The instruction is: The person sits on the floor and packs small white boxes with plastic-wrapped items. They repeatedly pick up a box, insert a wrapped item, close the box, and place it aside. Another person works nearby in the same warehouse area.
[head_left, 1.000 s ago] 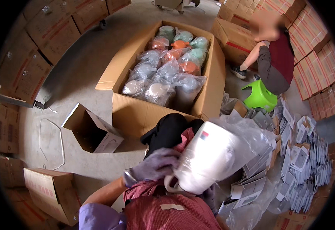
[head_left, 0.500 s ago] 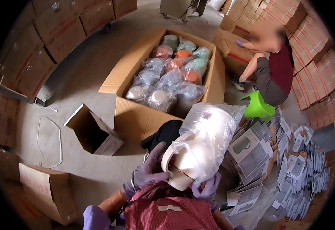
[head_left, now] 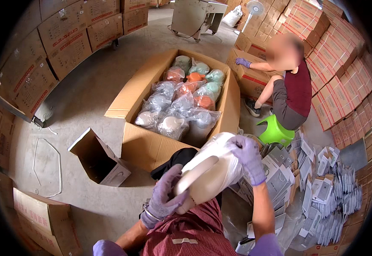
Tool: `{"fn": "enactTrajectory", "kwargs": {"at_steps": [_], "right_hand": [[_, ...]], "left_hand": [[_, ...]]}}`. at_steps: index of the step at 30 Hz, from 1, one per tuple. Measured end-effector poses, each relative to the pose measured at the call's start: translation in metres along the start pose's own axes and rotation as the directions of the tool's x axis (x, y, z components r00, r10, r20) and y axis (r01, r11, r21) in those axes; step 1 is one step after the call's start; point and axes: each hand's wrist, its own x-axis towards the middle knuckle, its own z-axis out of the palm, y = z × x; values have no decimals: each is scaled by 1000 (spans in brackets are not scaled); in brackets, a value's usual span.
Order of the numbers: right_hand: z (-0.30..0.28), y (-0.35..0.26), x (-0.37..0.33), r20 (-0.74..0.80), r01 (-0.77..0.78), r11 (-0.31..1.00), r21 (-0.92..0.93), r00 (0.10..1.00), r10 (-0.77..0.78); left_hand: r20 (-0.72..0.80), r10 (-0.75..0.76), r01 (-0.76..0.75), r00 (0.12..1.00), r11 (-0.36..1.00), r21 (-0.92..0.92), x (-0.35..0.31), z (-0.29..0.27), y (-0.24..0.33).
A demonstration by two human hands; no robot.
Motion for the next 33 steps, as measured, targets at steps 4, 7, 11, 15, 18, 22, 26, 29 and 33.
{"fn": "enactTrajectory", "kwargs": {"at_steps": [4,7,11,15,18,22,26,29,33], "right_hand": [[25,-52,19,-79,164,986,29,984,-162],[55,-131,4,51,350,936,-46,936,-348],[91,-175,-74,472,789,611,-64,563,-678],[173,-140,-125,549,655,413,633,-3,-836],[204,-126,-94,600,369,537,759,-75,-796],[344,-82,-19,474,636,770,39,667,-575],[475,-34,58,334,394,892,222,829,-449],[492,-31,61,483,177,957,232,833,-271],[472,-65,44,583,164,981,108,788,-196]], "left_hand": [[136,228,-262,964,895,361,14,-7,11],[-85,129,-97,988,948,304,13,-19,28],[-375,-128,25,918,963,-269,10,-49,34],[-536,84,18,840,983,182,-13,-114,75],[-718,61,188,694,946,263,-72,-158,128],[-614,290,409,734,533,740,-93,-195,162],[-512,222,316,830,570,759,-48,-230,151],[-132,121,91,984,298,950,-20,-271,139],[185,-376,-185,908,37,982,8,-313,77]]}}
